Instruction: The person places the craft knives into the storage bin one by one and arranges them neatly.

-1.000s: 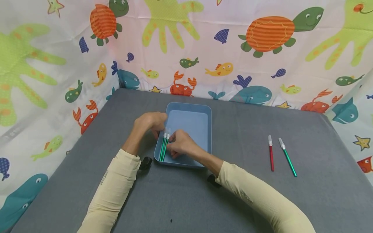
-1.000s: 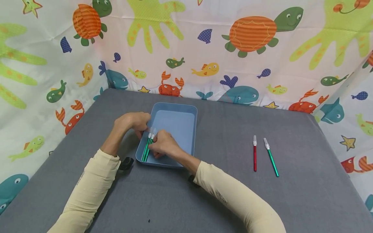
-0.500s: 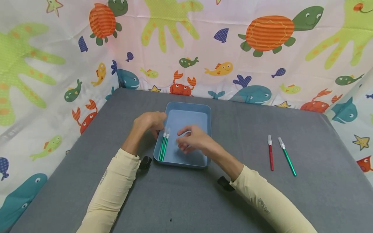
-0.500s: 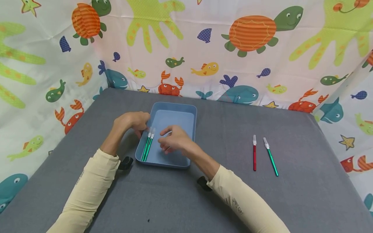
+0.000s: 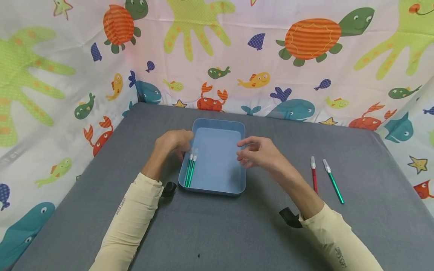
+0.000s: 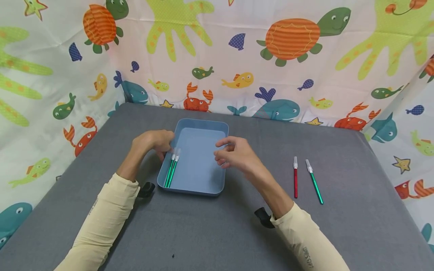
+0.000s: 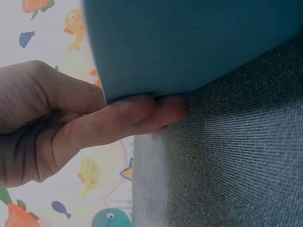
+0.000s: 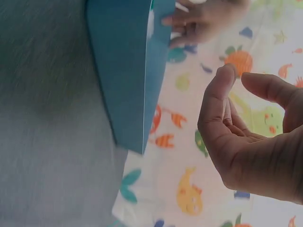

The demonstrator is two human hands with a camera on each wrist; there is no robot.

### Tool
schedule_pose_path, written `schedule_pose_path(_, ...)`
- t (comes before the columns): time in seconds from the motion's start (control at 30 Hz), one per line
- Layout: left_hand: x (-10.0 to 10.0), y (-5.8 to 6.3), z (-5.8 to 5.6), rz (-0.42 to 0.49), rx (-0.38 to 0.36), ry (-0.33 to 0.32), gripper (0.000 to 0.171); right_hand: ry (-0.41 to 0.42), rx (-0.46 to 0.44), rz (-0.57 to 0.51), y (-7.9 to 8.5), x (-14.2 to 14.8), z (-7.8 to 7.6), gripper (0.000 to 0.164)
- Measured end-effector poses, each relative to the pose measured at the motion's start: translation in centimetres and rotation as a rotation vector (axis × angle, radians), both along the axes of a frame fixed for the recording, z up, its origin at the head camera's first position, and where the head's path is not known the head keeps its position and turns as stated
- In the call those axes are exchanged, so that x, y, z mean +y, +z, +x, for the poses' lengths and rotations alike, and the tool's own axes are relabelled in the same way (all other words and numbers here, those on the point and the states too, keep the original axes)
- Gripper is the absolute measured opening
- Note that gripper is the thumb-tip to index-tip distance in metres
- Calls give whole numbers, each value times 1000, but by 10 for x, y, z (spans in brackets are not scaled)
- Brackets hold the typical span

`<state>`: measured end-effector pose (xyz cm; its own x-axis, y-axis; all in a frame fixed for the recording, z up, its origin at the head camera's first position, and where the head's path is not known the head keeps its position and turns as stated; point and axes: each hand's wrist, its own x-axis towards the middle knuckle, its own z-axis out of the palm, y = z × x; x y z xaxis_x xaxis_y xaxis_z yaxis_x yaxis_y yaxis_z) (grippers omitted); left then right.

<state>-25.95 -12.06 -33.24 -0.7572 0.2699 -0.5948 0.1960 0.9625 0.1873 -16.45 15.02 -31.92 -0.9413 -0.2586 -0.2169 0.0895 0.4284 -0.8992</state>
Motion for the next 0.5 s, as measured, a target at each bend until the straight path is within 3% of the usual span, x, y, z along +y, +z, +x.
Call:
schedule_pose_path(0.27,-1,-2,-1,2,25,-40,41,-43,60,92,3,48,10,41)
schedule_pose_path(0.5,-2,-1,0,12,29,-31,41,-84,40,121,-9,91,18,47)
